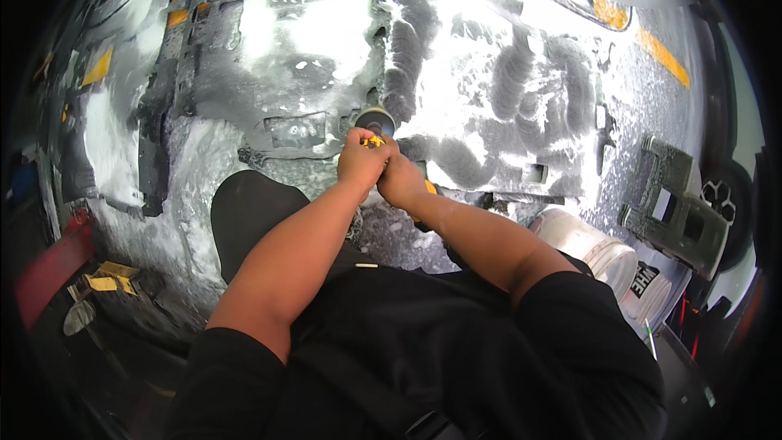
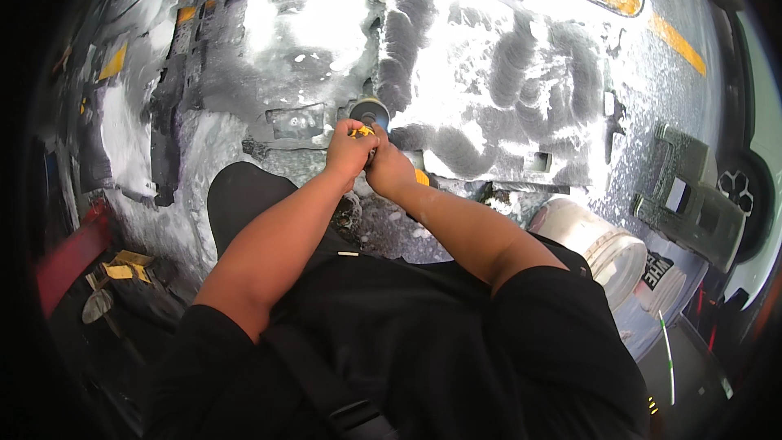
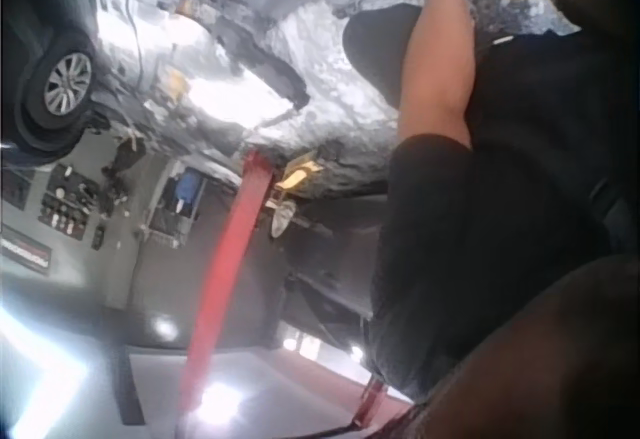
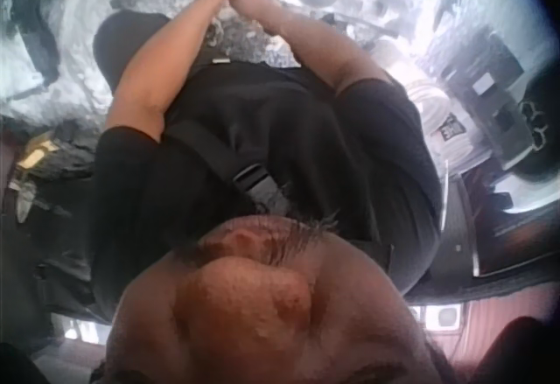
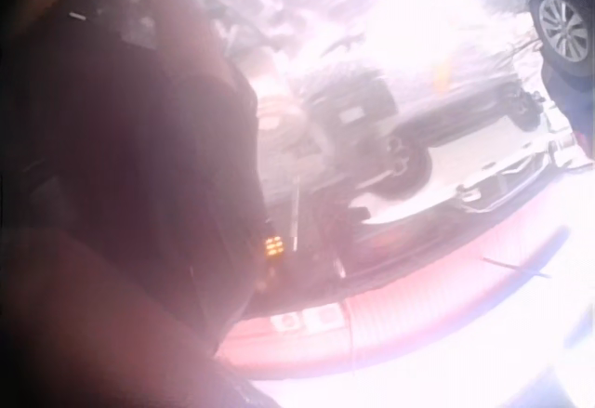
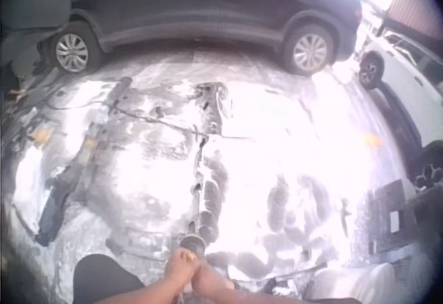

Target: The person uses a cordless drill with a brush attachment to scrub the underbody of a car. They repeatedly dip the brush into a bucket of soapy water and scrub various sections of the undercarriage, spreading foam across the surface.

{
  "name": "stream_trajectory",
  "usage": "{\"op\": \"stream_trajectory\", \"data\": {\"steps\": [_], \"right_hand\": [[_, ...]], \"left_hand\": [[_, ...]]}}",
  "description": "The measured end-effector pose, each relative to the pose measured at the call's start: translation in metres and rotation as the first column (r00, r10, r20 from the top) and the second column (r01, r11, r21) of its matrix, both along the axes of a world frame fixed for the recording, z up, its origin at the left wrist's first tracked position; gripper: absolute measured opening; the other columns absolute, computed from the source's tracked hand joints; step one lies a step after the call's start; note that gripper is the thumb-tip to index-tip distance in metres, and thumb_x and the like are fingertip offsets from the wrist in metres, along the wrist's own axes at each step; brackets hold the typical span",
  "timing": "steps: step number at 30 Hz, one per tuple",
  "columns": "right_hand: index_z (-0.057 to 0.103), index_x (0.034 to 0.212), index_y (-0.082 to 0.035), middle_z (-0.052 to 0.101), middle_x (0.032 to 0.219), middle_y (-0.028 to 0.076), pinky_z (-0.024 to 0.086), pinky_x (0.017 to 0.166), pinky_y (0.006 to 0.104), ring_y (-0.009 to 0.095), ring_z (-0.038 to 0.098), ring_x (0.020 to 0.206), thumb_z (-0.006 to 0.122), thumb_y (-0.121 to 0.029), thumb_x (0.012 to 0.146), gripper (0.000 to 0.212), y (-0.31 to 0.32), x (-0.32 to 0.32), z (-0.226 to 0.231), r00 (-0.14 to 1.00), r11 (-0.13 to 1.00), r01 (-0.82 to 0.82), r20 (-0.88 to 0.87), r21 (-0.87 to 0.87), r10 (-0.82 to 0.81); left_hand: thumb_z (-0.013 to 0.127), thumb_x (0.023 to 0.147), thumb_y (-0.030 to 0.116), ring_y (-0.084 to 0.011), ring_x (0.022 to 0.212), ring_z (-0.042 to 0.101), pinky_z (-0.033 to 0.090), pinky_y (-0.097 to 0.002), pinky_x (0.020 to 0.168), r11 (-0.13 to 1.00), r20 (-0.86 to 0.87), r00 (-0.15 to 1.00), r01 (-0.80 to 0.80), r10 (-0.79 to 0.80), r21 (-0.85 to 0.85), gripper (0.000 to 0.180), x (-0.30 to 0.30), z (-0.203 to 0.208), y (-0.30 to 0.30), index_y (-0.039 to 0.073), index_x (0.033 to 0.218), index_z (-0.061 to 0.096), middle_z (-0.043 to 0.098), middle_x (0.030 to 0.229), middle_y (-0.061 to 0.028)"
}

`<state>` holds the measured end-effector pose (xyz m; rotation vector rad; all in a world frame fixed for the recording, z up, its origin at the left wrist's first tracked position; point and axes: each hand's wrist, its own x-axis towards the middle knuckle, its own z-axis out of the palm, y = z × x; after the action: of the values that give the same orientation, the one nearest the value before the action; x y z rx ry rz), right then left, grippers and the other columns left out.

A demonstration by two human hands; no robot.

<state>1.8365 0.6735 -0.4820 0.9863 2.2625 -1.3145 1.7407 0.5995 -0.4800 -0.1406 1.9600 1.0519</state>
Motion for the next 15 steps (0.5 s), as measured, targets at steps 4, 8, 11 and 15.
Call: {"op": "stream_trajectory", "data": {"steps": [4, 8, 11, 15], "right_hand": [[0.027, 0.161, -0.012, 0.071, 0.113, 0.026, 0.054, 0.087, 0.0545, 0.047, 0.068, 0.105, 0.064, -0.018, 0.091, 0.079, 0.012, 0.004, 0.02, 0.999, 0.999, 0.033, 0.007, -0.023, -0.033], [0.032, 0.159, -0.013, 0.072, 0.112, 0.027, 0.053, 0.089, 0.0536, 0.046, 0.068, 0.107, 0.064, -0.024, 0.092, 0.075, 0.041, 0.026, 0.016, 0.997, 0.999, -0.02, 0.076, -0.048, 0.023], [0.046, 0.148, -0.006, 0.07, 0.12, 0.025, 0.053, 0.09, 0.0483, 0.042, 0.069, 0.109, 0.063, -0.023, 0.094, 0.06, 0.068, 0.052, 0.002, 0.995, 0.999, -0.015, -0.094, -0.041, 0.011], [0.048, 0.143, -0.004, 0.069, 0.119, 0.023, 0.053, 0.093, 0.0456, 0.043, 0.066, 0.112, 0.062, -0.02, 0.092, 0.055, 0.107, 0.043, -0.002, 0.987, 0.988, 0.06, -0.141, -0.146, -0.08]], "left_hand": [[0.077, 0.082, 0.017, -0.0202, 0.09, 0.066, 0.054, -0.0344, 0.073, 0.997, 0.016, 1.0, 0.01, -0.011, 0.076, 0.051, 0.003, 0.022, 0.01, 0.009, 0.126, 0.051, 0.064, 0.109, -0.0137], [0.083, 0.082, 0.028, -0.0265, 0.098, 0.067, 0.055, -0.0388, 0.083, 0.969, -0.114, 0.963, 0.236, -0.243, -0.068, 0.06, 0.023, 0.017, 0.035, 0.009, 0.13, 0.052, 0.064, 0.111, -0.0182], [0.086, 0.081, 0.043, -0.0395, 0.112, 0.064, 0.053, -0.0443, 0.098, 0.933, -0.092, 0.932, 0.337, -0.35, -0.128, 0.074, 0.042, 0.038, 0.058, 0.011, 0.137, 0.051, 0.057, 0.125, -0.0275], [0.081, 0.086, 0.048, -0.047, 0.114, 0.063, 0.051, -0.0476, 0.104, 0.937, -0.269, 0.899, 0.346, -0.345, -0.044, 0.081, 0.05, 0.024, 0.076, 0.023, 0.152, 0.042, 0.048, 0.133, -0.0273]]}}
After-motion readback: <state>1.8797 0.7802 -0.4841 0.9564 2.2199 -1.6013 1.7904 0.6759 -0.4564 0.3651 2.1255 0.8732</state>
